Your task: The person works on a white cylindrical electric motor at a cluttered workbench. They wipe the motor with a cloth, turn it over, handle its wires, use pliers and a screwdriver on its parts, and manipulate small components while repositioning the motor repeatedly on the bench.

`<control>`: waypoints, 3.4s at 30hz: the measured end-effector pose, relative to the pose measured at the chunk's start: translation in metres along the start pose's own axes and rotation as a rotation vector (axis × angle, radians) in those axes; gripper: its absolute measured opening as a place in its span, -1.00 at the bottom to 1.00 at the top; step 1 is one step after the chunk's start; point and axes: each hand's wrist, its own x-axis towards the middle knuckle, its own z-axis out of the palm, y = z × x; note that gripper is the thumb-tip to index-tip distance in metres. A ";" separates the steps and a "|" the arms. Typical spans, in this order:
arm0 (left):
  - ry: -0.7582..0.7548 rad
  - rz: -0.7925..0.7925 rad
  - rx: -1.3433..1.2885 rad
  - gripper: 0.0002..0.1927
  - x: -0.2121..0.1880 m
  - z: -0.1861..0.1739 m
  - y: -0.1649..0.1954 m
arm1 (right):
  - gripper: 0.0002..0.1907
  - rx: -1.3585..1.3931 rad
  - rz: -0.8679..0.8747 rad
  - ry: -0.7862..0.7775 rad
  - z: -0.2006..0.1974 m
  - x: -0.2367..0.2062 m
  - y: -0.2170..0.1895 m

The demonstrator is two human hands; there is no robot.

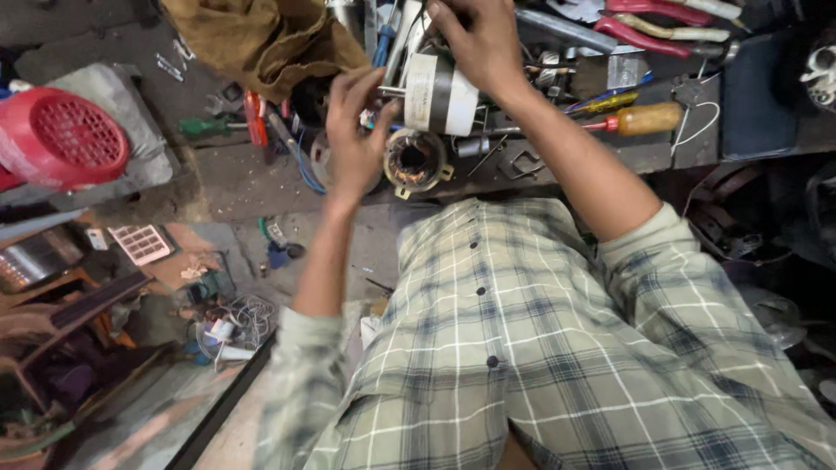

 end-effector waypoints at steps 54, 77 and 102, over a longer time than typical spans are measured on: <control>-0.428 -0.188 -0.829 0.09 0.009 0.031 0.063 | -0.76 0.631 0.241 -0.512 -0.064 -0.012 0.019; -0.179 0.360 0.240 0.07 0.009 -0.006 0.079 | -0.20 0.212 -0.069 -0.439 -0.073 -0.073 -0.080; -0.078 -0.367 -0.801 0.19 -0.083 0.032 0.003 | -0.66 -0.860 -0.348 -0.144 -0.091 -0.032 0.063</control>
